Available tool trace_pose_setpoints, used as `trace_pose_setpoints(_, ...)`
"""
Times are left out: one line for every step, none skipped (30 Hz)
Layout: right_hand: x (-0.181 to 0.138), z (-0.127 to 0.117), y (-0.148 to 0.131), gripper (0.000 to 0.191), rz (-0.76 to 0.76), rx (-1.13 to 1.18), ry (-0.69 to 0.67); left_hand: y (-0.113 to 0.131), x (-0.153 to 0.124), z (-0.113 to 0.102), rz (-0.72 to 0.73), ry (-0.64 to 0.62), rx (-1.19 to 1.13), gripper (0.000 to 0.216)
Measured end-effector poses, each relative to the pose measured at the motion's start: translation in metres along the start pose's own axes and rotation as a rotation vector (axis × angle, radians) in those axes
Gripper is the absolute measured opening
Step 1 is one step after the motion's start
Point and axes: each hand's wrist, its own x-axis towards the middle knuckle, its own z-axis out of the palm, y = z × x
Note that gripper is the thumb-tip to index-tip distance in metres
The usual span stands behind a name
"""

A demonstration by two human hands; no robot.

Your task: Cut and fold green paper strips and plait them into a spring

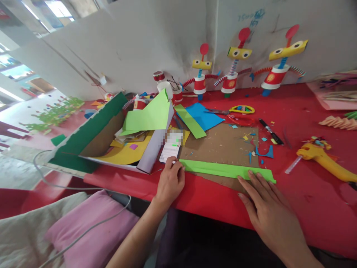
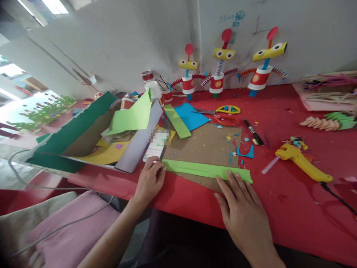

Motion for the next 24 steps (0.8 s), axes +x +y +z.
trace_pose_setpoints(0.0,0.0,0.0,0.046,0.001,-0.002,-0.001,0.0,-0.001,-0.001,-0.002,0.011,-0.012,0.011)
trace_pose_setpoints(0.0,0.001,0.0,0.046,0.002,-0.004,-0.001,-0.001,-0.001,-0.001,-0.002,0.023,-0.027,0.012)
trace_pose_setpoints(-0.001,0.001,0.0,0.047,0.0,-0.006,-0.001,-0.002,-0.002,-0.002,0.0,0.033,-0.042,0.011)
trace_pose_setpoints(-0.001,0.001,0.0,0.047,-0.002,-0.008,0.002,-0.003,-0.002,-0.002,0.001,0.039,-0.057,0.011)
trace_pose_setpoints(-0.001,0.001,0.0,0.047,-0.005,-0.009,0.005,-0.005,-0.003,-0.001,0.0,0.043,-0.07,0.01)
trace_pose_setpoints(-0.001,0.001,0.0,0.047,-0.007,-0.01,0.007,-0.006,-0.003,-0.001,-0.003,0.045,-0.082,0.009)
trace_pose_setpoints(-0.001,0.001,0.0,0.046,-0.007,-0.011,0.011,-0.008,-0.003,0.0,-0.011,0.046,-0.094,0.008)
trace_pose_setpoints(-0.001,0.001,0.0,0.046,-0.007,-0.011,0.014,-0.009,-0.003,0.001,-0.02,0.046,-0.105,0.007)
trace_pose_setpoints(-0.001,0.0,0.0,0.046,-0.007,-0.011,0.017,-0.011,-0.004,0.001,-0.028,0.05,-0.116,0.007)
trace_pose_setpoints(0.0,0.0,0.0,0.045,-0.005,-0.012,0.018,-0.012,-0.004,0.002,-0.034,0.056,-0.129,0.006)
trace_pose_setpoints(0.0,0.0,0.0,0.045,-0.004,-0.012,0.018,-0.013,-0.004,0.003,-0.042,0.064,-0.143,0.006)
trace_pose_setpoints(0.0,0.0,-0.001,0.045,-0.005,-0.011,0.019,-0.013,-0.004,0.004,-0.052,0.071,-0.157,0.005)
trace_pose_setpoints(0.001,0.0,-0.001,0.045,-0.007,-0.01,0.02,-0.014,-0.005,0.004,-0.061,0.078,-0.168,0.005)
trace_pose_setpoints(0.001,0.0,-0.001,0.045,-0.008,-0.01,0.019,-0.014,-0.005,0.005,-0.068,0.083,-0.177,0.005)
trace_pose_setpoints(0.001,0.0,-0.001,0.045,-0.009,-0.01,0.02,-0.013,-0.005,0.005,-0.073,0.089,-0.178,0.004)
trace_pose_setpoints(0.001,0.0,-0.001,0.045,-0.009,-0.012,0.022,-0.013,-0.006,0.005,-0.073,0.098,-0.169,0.002)
trace_pose_setpoints(0.001,0.0,-0.001,0.045,-0.009,-0.014,0.023,-0.012,-0.006,0.005,-0.062,0.107,-0.148,0.002)
trace_pose_setpoints(0.001,0.001,0.0,0.045,-0.008,-0.016,0.024,-0.011,-0.006,0.004,-0.04,0.114,-0.112,0.007)
trace_pose_setpoints(0.0,0.001,0.0,0.045,-0.009,-0.018,0.023,-0.011,-0.006,0.003,-0.003,0.112,-0.059,0.014)
trace_pose_setpoints(0.0,0.001,0.0,0.045,-0.011,-0.02,0.023,-0.01,-0.005,0.002,0.056,0.096,0.004,0.021)
trace_pose_setpoints(0.0,0.001,0.0,0.045,-0.013,-0.021,0.023,-0.009,-0.004,0.001,0.14,0.058,0.071,0.028)
trace_pose_setpoints(0.0,0.001,0.0,0.045,-0.016,-0.022,0.02,-0.008,-0.004,-0.001,0.241,0.0,0.134,0.034)
trace_pose_setpoints(0.0,0.001,0.0,0.045,-0.017,-0.023,0.019,-0.007,-0.003,-0.003,0.345,-0.075,0.187,0.038)
trace_pose_setpoints(0.0,0.001,-0.001,0.045,-0.019,-0.025,0.016,-0.005,-0.002,-0.004,0.437,-0.159,0.228,0.04)
